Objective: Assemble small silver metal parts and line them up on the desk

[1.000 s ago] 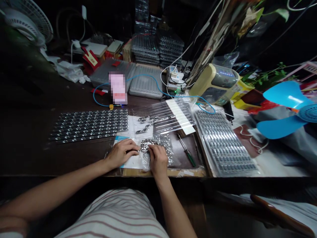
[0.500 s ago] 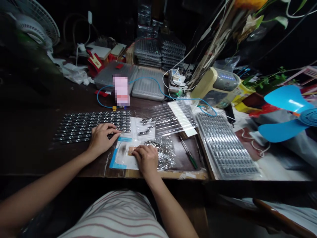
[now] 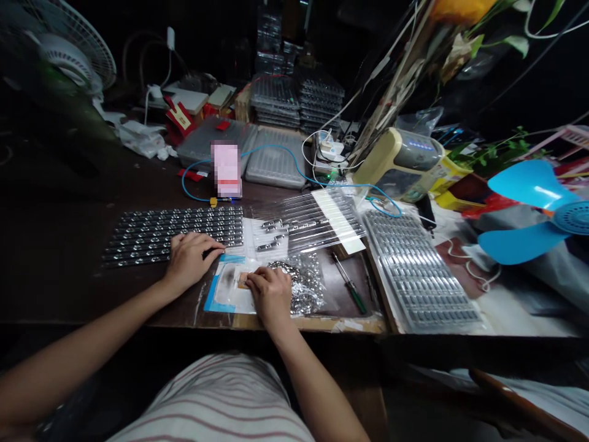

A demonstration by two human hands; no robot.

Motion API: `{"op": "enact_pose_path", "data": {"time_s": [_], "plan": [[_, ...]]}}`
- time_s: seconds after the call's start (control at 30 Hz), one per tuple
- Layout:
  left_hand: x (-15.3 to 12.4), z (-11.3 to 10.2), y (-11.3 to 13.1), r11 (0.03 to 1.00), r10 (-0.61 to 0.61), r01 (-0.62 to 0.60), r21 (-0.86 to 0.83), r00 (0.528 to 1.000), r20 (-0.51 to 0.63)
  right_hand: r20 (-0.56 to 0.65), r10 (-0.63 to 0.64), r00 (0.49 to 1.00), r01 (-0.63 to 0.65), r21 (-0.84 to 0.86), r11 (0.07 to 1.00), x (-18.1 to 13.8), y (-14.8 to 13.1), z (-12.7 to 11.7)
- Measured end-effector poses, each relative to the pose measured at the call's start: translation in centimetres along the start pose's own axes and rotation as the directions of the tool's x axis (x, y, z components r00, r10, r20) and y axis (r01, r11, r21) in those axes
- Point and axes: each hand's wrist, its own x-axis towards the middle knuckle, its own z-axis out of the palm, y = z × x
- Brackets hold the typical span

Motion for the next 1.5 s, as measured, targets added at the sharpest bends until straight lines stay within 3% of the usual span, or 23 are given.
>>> {"op": "enact_pose_path", "data": {"time_s": [0.13, 0.23, 0.47, 0.6, 0.73, 0.9, 1.17, 1.5], "plan": [[-0.5, -1.0, -0.8, 1.0, -0.014, 0.014, 0.0, 1.0, 0.003, -0.041, 0.025, 0.999, -0.029, -0.088, 0.996, -0.5, 1.3, -1.7], [0.5, -0.9, 0.0, 0.999, 0.007, -0.007, -0.037, 1.0, 0.008, -0.024, 0.027, 0.999, -0.031, -0.145, 0.989, -1.1, 2.7, -2.5], [5.1, 3.4, 5.8, 0.977, 0.166, -0.146, -0.154, 0.978, 0.125, -0.058, 0.087, 0.995, -0.089, -0.042, 0.995, -2.0, 3.6, -1.7], [5.9, 4.1, 6.7, 0.982, 0.145, -0.121, -0.142, 0.975, 0.169, -0.078, 0.111, 0.991, -0.11, 0.017, 0.994, -2.2, 3.8, -1.7], [4.7, 2.1, 5.5, 0.949, 0.049, 0.02, -0.314, 0.977, 0.209, -0.11, 0.147, 0.983, -0.138, 0.09, 0.986, -2.2, 4.0, -1.8], [1.5, 0.1, 4.3, 0.851, 0.1, 0.111, -0.513, 0.926, 0.365, -0.127, 0.165, 0.978, -0.149, 0.125, 0.981, -2.1, 3.8, -1.9], [-1.6, 1.5, 5.0, 0.888, 0.014, 0.12, -0.445, 0.958, 0.287, -0.144, 0.195, 0.97, -0.176, 0.134, 0.975, -2.4, 4.0, -1.7], [-2.5, 2.9, 5.3, 0.894, 0.132, -0.024, -0.448, 0.969, 0.211, -0.126, 0.15, 0.981, -0.121, 0.212, 0.97, -2.1, 4.1, -1.8]]}}
